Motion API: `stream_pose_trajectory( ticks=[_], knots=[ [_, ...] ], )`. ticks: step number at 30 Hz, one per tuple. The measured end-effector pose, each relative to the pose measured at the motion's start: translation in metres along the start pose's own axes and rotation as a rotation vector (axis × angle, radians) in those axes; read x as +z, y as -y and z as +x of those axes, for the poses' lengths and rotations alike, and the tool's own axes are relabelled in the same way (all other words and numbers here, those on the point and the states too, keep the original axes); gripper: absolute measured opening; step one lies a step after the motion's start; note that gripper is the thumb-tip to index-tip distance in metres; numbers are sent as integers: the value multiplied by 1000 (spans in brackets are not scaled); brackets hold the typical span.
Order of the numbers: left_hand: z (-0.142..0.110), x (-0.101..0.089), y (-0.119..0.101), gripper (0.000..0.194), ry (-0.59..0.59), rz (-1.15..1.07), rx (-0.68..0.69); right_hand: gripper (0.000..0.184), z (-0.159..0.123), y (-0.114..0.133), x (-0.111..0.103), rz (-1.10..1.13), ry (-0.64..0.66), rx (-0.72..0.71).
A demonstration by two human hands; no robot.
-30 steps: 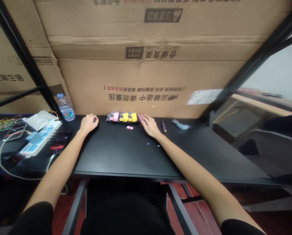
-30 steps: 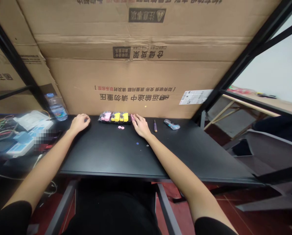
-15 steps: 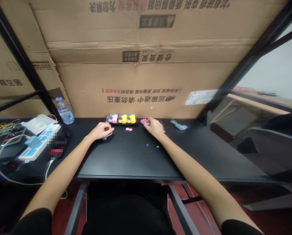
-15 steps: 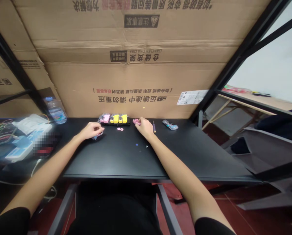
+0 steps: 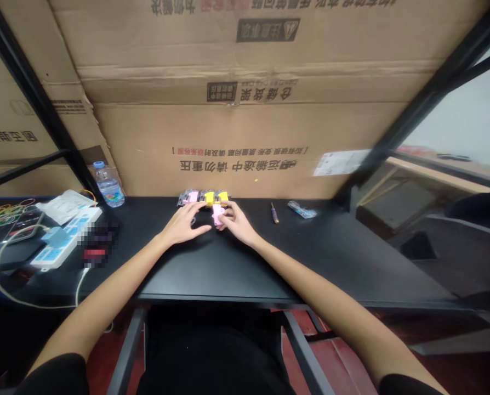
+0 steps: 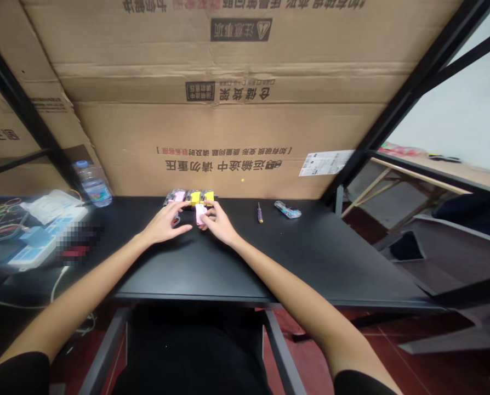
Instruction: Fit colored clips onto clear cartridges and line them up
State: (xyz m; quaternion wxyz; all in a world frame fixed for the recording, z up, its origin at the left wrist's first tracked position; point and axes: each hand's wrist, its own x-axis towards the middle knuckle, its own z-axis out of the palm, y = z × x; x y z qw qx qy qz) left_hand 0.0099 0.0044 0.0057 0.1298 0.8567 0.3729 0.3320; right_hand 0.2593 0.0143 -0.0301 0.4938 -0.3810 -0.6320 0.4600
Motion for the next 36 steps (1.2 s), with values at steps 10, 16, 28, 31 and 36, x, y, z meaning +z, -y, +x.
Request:
stream_pose_trajectory(
  ticks=[10,16,28,31,36],
  knots=[
    [-3,10,11,65,14,85,51,38,-8,12,4,-322,81,-190],
    [-5,5,18,67,55,81,42,26,2,9,-31,-711,49,-350],
    [-5,9,22,68,86,193,18,26,3,-5,-26,-805,264,-445],
    [-5,9,21,72,113,188,28,20,3,-4,-27,-779,268,-449],
    [-4,11,18,80,130,181,27,19,3,-6,-25,-738,242,-447]
  ],
)
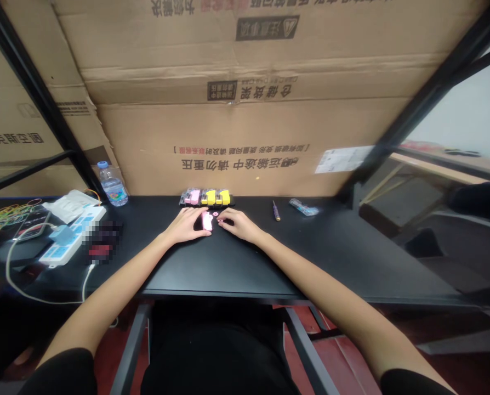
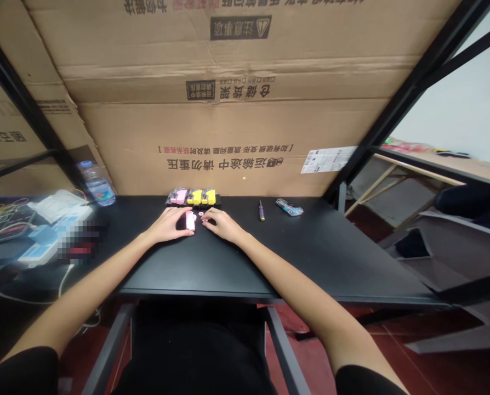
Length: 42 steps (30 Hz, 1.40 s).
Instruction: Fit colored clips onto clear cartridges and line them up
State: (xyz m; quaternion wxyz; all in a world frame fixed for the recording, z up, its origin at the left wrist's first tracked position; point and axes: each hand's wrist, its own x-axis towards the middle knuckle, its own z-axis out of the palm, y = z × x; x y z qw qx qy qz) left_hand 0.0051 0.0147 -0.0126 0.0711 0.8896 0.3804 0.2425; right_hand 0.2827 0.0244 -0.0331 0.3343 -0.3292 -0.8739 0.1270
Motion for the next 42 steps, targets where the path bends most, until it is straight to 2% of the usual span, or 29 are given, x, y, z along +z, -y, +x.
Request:
stream_pose_trajectory(
  ticks=[9,13,18,27,30,33,37,42],
  knots=[
    [-1,-1,2,69,-3,-11,25,19,1,2,1,81,-12,73],
    [-1,-1,1,69,-5,-16,33,17,1,6,9,226,-82,144],
    [-1,-2,-5,65,-8,-30,89,29,4,13,24,464,-167,249],
    [-1,-2,-10,62,-14,-70,168,33,5,22,23,697,-108,305],
    [-1,-2,-10,65,-3,-72,163,34,7,23,24,767,-133,327],
    [-1,-2,-11,70,19,-66,161,43,8,23,27,845,-176,372],
    [0,-2,-13,69,33,-42,162,48,8,20,30,799,-175,384],
    [0,-7,-9,67,33,15,110,32,6,17,24,507,-229,314]
  ],
)
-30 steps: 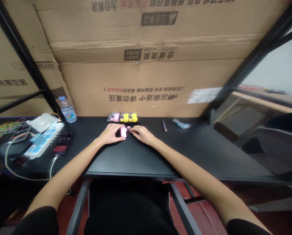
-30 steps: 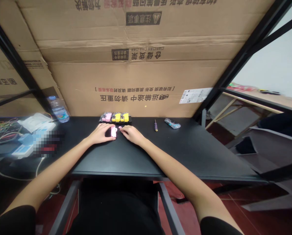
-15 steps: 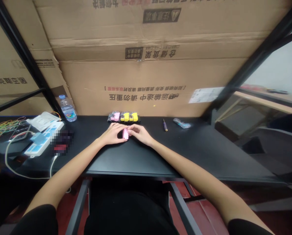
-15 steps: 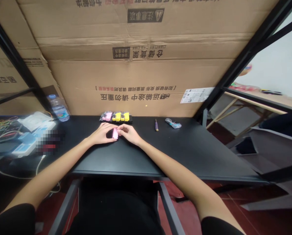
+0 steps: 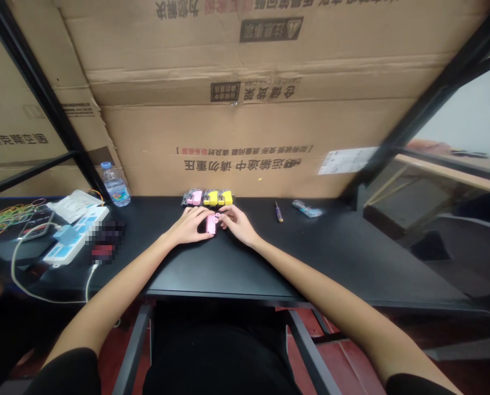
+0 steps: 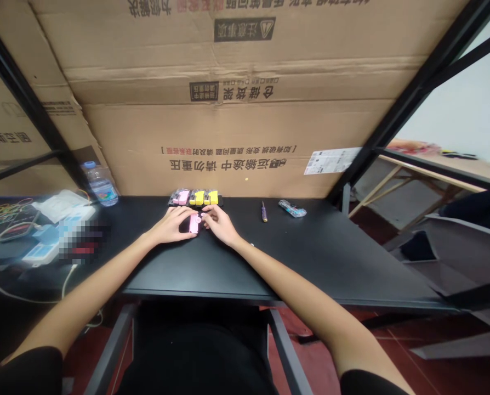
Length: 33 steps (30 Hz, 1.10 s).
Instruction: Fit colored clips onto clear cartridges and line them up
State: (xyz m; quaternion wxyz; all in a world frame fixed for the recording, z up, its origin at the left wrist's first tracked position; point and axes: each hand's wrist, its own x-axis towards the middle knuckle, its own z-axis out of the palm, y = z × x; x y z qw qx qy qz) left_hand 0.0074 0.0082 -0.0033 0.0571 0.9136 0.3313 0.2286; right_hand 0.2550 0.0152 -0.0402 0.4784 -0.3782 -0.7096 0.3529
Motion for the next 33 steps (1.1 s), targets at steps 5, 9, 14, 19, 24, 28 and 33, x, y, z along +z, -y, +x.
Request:
stream_pose_trajectory(
  ticks=[5,9,14,19,24,28,33],
  knots=[
    [-3,-5,14,65,-34,22,-63,25,-1,-3,-13,-299,62,-153],
    [-5,-6,19,63,-45,8,-88,35,-1,-7,-15,-581,192,-277],
    [-4,-8,16,66,-41,-56,-71,27,1,-3,-14,-582,254,-344],
    [-4,-8,13,67,-33,-84,-59,26,0,2,-14,-604,258,-346],
    [-3,-9,11,65,-41,-75,-59,25,-2,7,-14,-591,267,-282],
    [-3,-11,9,66,-38,-74,-44,21,-2,8,-13,-484,222,-206],
    [-2,-9,6,64,-32,-80,13,19,-1,1,-5,-277,86,-77]
  ],
)
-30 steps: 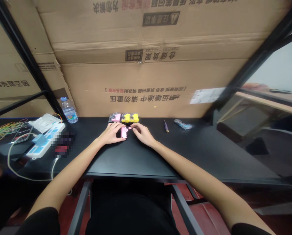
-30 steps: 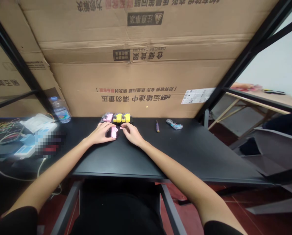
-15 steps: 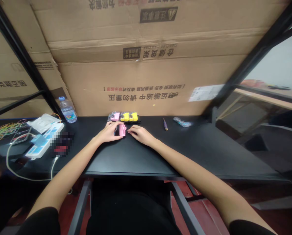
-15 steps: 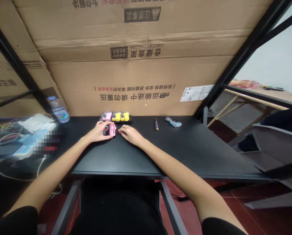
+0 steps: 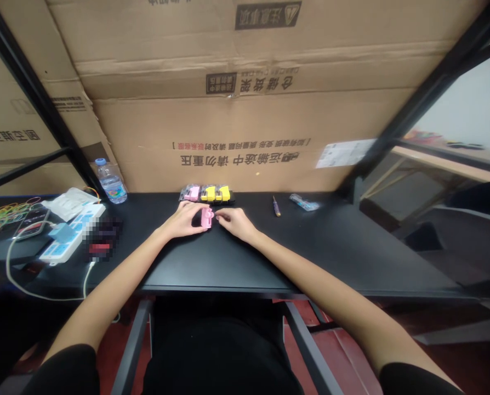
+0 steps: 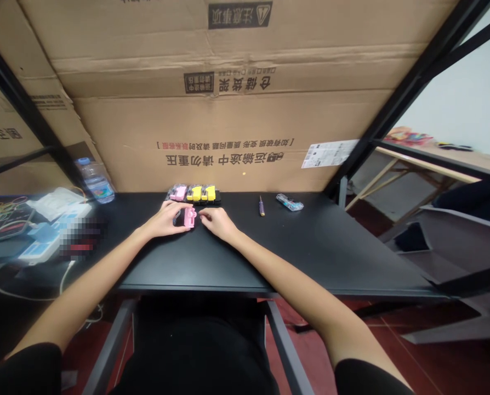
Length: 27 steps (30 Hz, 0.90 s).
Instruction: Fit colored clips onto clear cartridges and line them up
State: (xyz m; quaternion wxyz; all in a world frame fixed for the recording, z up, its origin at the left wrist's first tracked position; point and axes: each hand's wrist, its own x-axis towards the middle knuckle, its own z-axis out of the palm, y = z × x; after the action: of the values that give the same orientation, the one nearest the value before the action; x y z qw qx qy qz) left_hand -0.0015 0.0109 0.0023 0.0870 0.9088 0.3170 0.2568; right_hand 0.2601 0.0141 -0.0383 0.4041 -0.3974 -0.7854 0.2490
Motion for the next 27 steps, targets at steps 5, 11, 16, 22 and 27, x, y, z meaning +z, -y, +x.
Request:
stream_pose_trajectory(
  ticks=[5,11,16,22,27],
  knots=[
    [2,4,-5,64,25,-12,15,28,0,-3,10,302,-49,138],
    [1,4,-2,64,11,-18,6,32,0,5,11,488,-78,216],
    [0,4,-1,61,2,-16,15,32,-2,13,12,529,-93,245],
    [1,6,-3,59,21,-29,45,42,-2,12,17,547,-106,226],
    [2,6,-5,60,32,-30,45,42,-1,8,19,501,-102,179]
  ],
)
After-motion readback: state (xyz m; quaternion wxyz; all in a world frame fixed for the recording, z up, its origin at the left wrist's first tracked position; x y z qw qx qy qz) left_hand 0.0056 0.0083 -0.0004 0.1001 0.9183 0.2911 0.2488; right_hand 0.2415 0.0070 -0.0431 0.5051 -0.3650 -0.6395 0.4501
